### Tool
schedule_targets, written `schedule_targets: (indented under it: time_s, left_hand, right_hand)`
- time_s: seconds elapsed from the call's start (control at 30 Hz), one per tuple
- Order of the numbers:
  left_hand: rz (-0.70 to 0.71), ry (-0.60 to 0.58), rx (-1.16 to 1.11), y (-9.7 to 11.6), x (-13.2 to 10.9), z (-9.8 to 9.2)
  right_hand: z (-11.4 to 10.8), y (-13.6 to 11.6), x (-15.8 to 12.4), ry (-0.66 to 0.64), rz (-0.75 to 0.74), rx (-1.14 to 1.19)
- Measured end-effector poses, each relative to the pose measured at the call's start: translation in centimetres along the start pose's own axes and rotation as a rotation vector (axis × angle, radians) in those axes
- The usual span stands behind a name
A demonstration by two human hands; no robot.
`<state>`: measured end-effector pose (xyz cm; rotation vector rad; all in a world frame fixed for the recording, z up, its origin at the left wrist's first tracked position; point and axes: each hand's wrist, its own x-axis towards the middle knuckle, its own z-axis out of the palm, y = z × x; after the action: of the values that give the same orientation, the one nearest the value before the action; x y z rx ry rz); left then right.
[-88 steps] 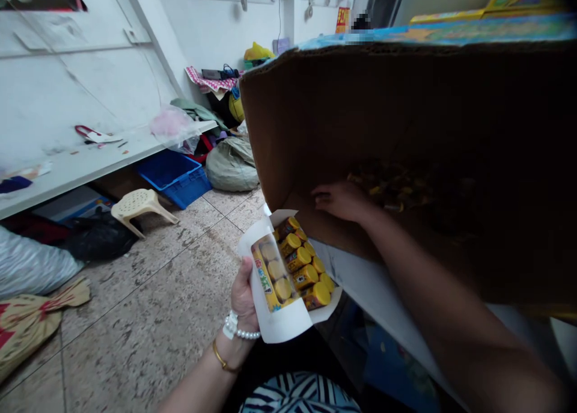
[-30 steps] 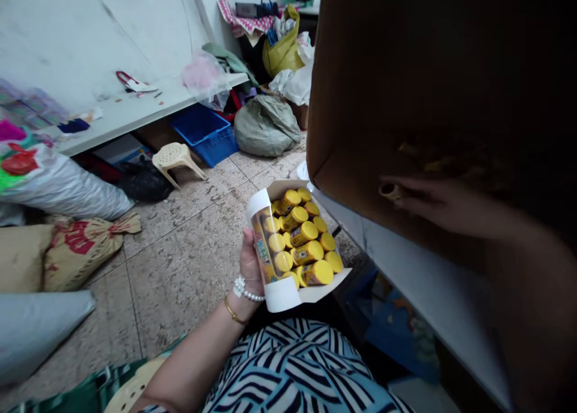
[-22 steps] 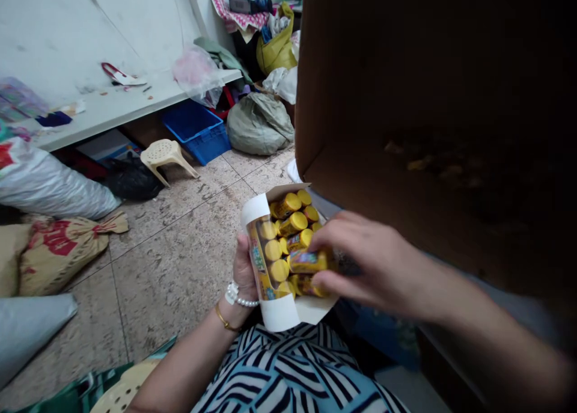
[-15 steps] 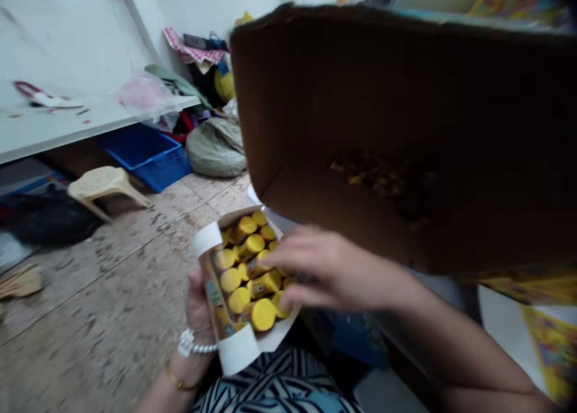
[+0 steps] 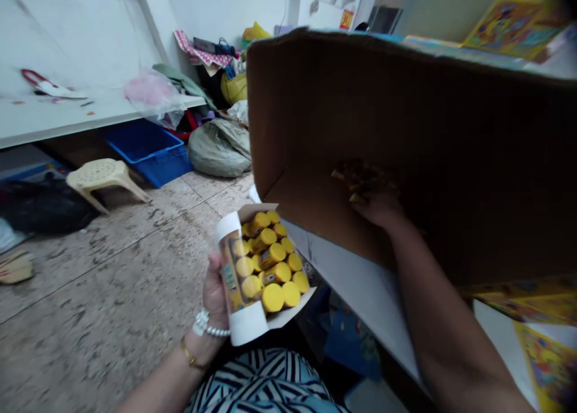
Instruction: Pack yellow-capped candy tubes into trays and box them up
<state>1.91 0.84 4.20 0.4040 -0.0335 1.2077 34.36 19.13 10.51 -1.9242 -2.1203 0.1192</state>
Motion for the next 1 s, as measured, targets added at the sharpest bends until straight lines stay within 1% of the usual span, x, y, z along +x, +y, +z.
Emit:
schedule_targets:
  time_s: [0.07, 0.1, 0.13, 0.17, 0.2, 0.27, 0.3, 0.33, 0.37, 0.4, 0.47, 0.53, 0.57, 0.6, 0.63, 0.7, 0.77, 0.8, 0.83, 0.9, 0.93, 0.97, 1.0]
  left_hand:
    - [-0.008, 0.075, -0.007, -0.3, 0.4, 0.4]
    - [-0.014, 0.121, -0.005, -0.4, 0.5, 0.4]
    - [-0.015, 0.169, 0.003, -0.4, 0.5, 0.2]
    - [-0.015, 0.209, 0.015, -0.5, 0.5, 0.0]
    - [-0.01, 0.246, 0.027, -0.5, 0.4, -0.3]
    - [0.015, 0.3, 0.051, -0.4, 0.2, -0.9]
    - [0.029, 0.324, 0.058, -0.4, 0.1, -1.3]
    - [0.038, 0.342, 0.061, -0.4, 0.0, -1.6]
    - [0.045, 0.357, 0.062, -0.4, -0.1, -1.8]
    - [0.05, 0.367, 0.062, -0.4, -0.1, -2.1]
    - [0.073, 0.367, 0.059, -0.5, 0.0, -2.3]
    - [0.106, 0.352, 0.06, -0.5, 0.2, -2.2]
    - [0.112, 0.337, 0.06, -0.5, 0.3, -2.1]
    - [0.109, 0.32, 0.059, -0.5, 0.4, -1.9]
    - [0.101, 0.303, 0.059, -0.5, 0.5, -1.7]
    - [0.073, 0.251, 0.051, -0.3, 0.5, -1.5]
    - [0.059, 0.197, 0.036, -0.1, 0.4, -1.4]
    - [0.053, 0.172, 0.028, 0.0, 0.2, -1.5]
    - [0.047, 0.149, 0.02, 0.2, 0.1, -1.7]
    - [0.036, 0.125, 0.007, 0.5, 0.0, -2.1]
    - [0.033, 0.129, 0.001, 0.6, 0.0, -2.2]
    - [0.032, 0.142, -0.004, 0.6, 0.1, -2.3]
    - [0.036, 0.163, -0.007, 0.5, 0.2, -2.2]
  right_hand:
    - [-0.5, -2.3, -0.5, 0.079, 0.02, 0.064]
    - [-0.7, -3.6, -0.9, 0.11, 0.015, 0.133]
    - [-1.1, -5.1, -1.6, 0.115, 0.001, 0.253]
    - [-1.3, -6.6, -2.3, 0.09, -0.019, 0.422]
    - [-1.6, -8.2, -3.3, 0.038, -0.048, 0.626]
    - [-1.8, -11.1, -5.4, -0.112, -0.127, 1.015]
    - [-1.8, -12.3, -6.5, -0.18, -0.172, 1.136]
    - [-1.7, -13.4, -7.5, -0.219, -0.224, 1.167]
    - [-1.6, -14.2, -8.4, -0.226, -0.284, 1.133]
    - [-1.4, -14.9, -9.1, -0.213, -0.363, 1.055]
    - [-1.1, -15.7, -10.2, -0.19, -0.568, 0.846]
    - [-1.1, -16.1, -10.7, -0.234, -0.768, 0.695]
    - [-1.2, -16.1, -10.8, -0.266, -0.829, 0.651]
    - [-1.3, -16.2, -10.9, -0.279, -0.854, 0.619]
    - [-1.5, -16.1, -10.8, -0.259, -0.853, 0.597]
    - [-2.1, -15.6, -10.1, -0.163, -0.839, 0.582]
    - [-2.6, -14.0, -8.6, -0.073, -0.787, 0.556]
    - [-2.7, -12.6, -7.5, -0.028, -0.705, 0.501]
    - [-2.8, -11.0, -6.3, 0.004, -0.568, 0.394]
    - [-2.7, -6.9, -3.8, 0.051, -0.195, 0.096]
    - [-2.5, -4.7, -2.6, 0.005, -0.024, -0.043]
    - [-2.2, -2.7, -1.6, -0.024, 0.056, -0.093]
    - [-1.8, -0.9, -0.7, -0.065, 0.09, -0.116]
